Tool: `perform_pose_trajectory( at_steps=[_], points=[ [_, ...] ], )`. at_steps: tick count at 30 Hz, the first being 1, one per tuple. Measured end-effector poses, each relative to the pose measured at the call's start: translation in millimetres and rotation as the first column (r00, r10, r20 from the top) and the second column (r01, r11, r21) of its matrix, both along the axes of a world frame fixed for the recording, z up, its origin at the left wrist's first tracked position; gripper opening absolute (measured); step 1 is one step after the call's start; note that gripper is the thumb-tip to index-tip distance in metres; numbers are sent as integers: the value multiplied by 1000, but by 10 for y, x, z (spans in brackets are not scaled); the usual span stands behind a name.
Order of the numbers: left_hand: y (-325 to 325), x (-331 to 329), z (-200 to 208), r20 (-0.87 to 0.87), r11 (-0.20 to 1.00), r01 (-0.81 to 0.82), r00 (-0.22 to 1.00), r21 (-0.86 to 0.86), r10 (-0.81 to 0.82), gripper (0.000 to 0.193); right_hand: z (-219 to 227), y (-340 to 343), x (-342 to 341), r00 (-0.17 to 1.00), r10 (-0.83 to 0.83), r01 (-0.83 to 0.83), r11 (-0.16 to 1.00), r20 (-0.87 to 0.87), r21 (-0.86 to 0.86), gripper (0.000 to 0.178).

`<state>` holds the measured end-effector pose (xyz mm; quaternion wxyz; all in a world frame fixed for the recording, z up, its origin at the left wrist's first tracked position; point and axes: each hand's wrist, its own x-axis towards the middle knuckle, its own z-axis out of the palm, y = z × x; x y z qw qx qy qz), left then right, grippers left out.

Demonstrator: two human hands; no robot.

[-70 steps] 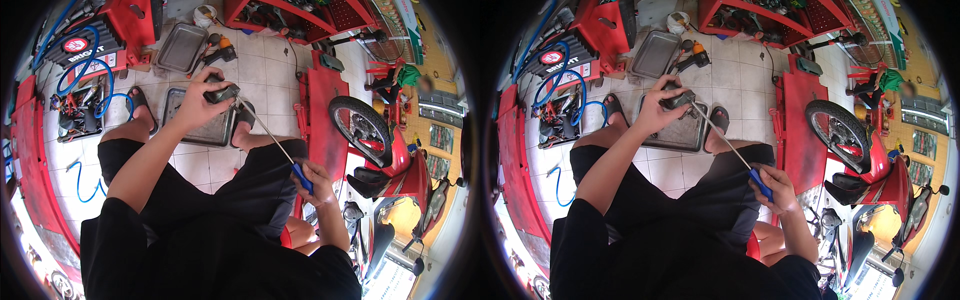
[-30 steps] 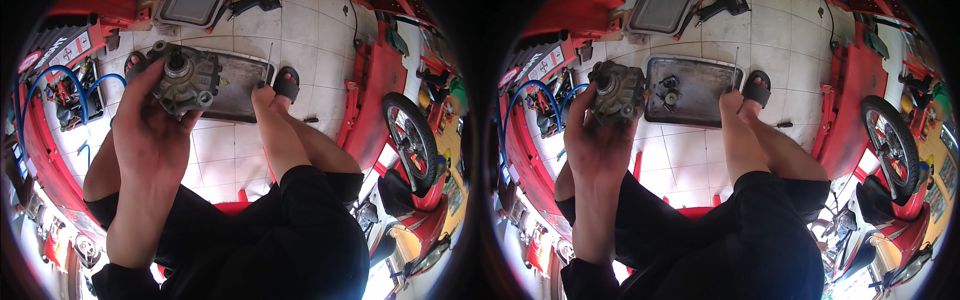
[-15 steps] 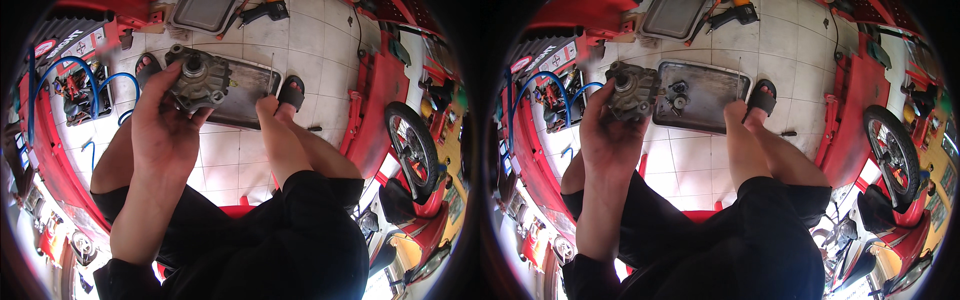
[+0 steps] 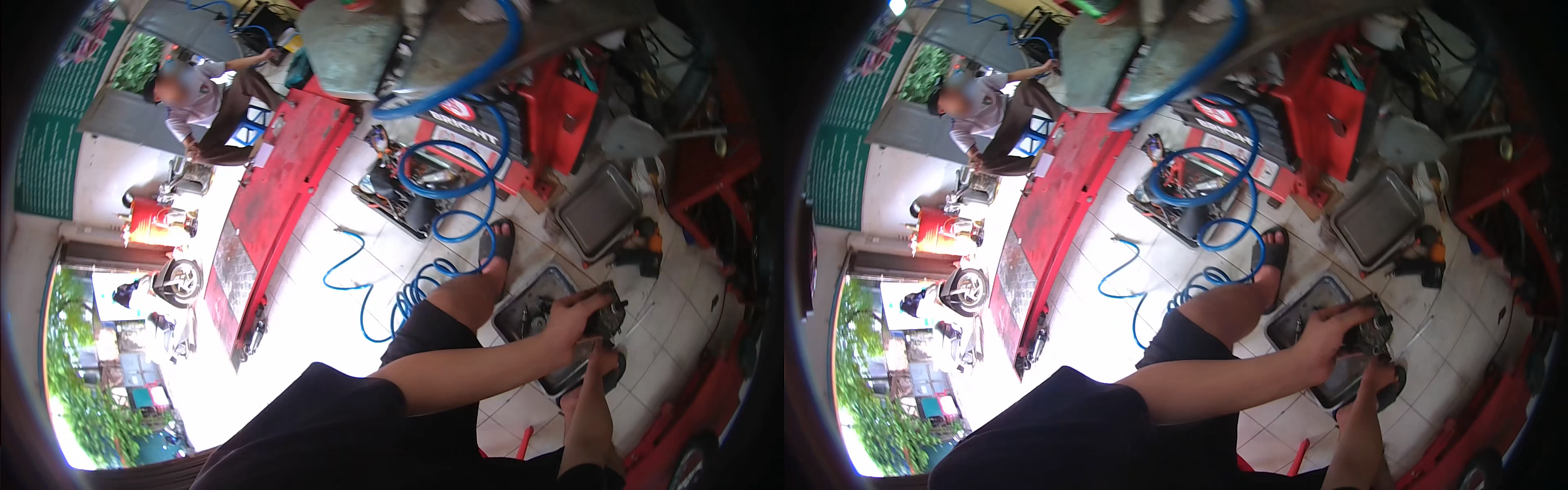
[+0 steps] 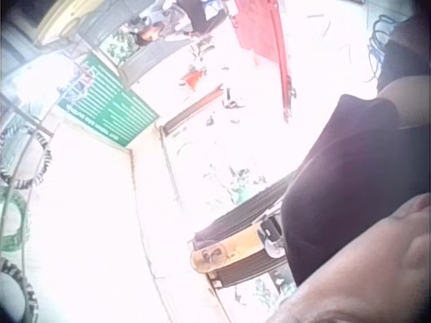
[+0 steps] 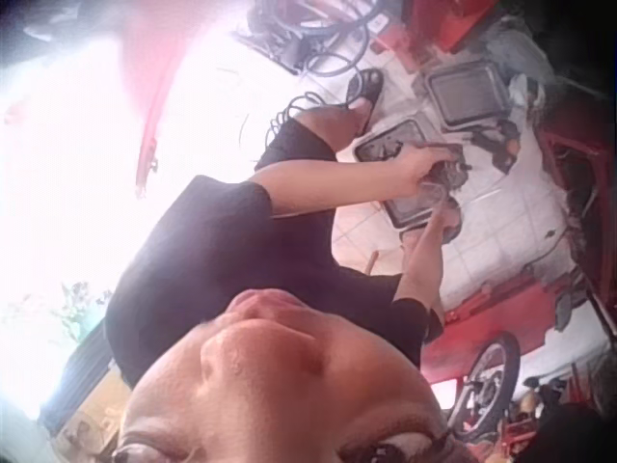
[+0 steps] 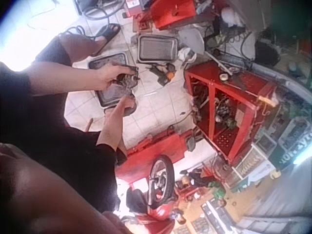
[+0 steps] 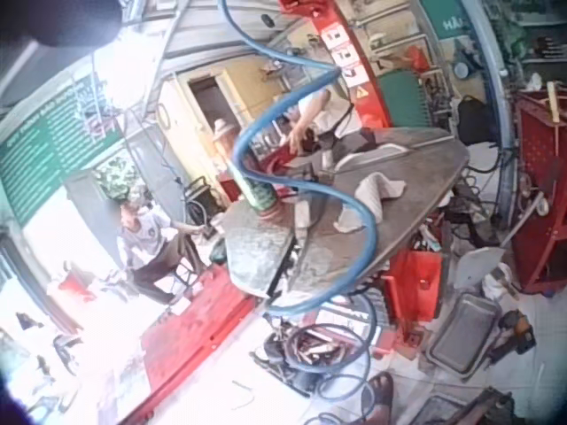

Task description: The person disassembles a mechanical component, possibly a starter motor or housing, using a screwdriver to remove screws while holding the part over a metal tray.

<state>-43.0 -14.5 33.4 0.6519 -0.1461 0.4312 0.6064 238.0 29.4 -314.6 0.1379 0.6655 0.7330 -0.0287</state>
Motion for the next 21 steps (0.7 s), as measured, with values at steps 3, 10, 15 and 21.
perform_pose_trajectory(
  at_steps=[3, 10, 15, 21],
  points=[
    [-124, 15, 79, -1, 999, -31, 1000, 24, 31, 35, 424, 210, 6, 777, -44, 145, 983, -628, 110, 35],
    [-223, -204, 233, -41, 997, 49, 998, -56, -51, 34, 2478, 311, -724, 256, -326, 232, 935, -910, -270, 35],
    [-208, -150, 128, -102, 997, 37, 994, 67, -31, 37, 3651, -76, -1082, -226, -386, 178, 886, -894, -428, 33],
    [-158, -73, -8, -177, 990, 74, 983, 120, -52, 42, 4435, -203, -1144, 149, -281, 51, 960, -948, -277, 17]
  ],
)
